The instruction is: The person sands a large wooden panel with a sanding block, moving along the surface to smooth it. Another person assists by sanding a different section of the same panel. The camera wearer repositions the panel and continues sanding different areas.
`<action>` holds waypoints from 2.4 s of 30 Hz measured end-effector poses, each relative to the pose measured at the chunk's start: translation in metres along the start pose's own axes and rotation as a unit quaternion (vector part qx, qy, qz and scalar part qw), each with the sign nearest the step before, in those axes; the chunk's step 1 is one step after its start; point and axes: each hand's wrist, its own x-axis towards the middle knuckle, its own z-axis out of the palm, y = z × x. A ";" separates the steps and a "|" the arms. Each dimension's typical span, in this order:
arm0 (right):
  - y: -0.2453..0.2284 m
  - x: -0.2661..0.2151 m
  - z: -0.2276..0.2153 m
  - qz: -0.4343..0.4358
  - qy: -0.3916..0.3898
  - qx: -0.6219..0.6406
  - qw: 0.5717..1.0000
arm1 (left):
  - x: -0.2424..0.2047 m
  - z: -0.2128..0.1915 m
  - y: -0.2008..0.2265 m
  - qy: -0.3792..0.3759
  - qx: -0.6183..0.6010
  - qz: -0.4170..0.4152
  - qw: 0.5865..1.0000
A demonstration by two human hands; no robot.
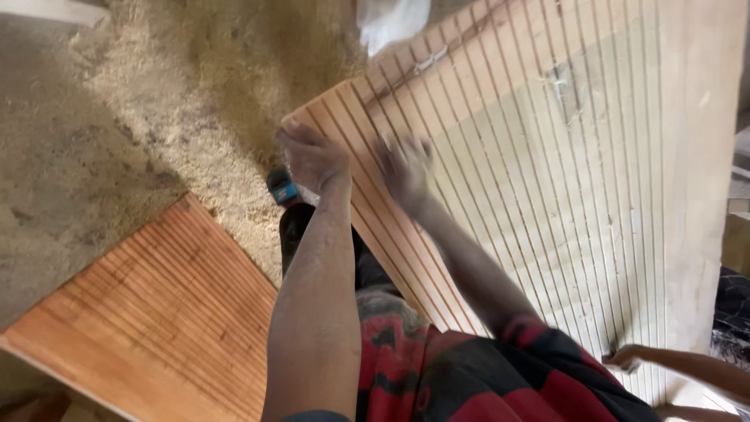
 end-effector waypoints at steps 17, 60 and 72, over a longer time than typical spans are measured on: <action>-0.004 -0.052 -0.052 -0.002 -0.021 0.043 0.999 | -0.003 0.007 -0.016 0.002 0.001 0.012 1.000; 0.009 0.090 0.032 0.028 0.000 0.046 0.999 | -0.008 0.001 -0.012 -0.012 -0.002 -0.008 1.000; 0.000 0.026 -0.021 0.018 0.021 0.023 0.999 | -0.002 0.009 -0.016 0.033 0.028 0.039 0.998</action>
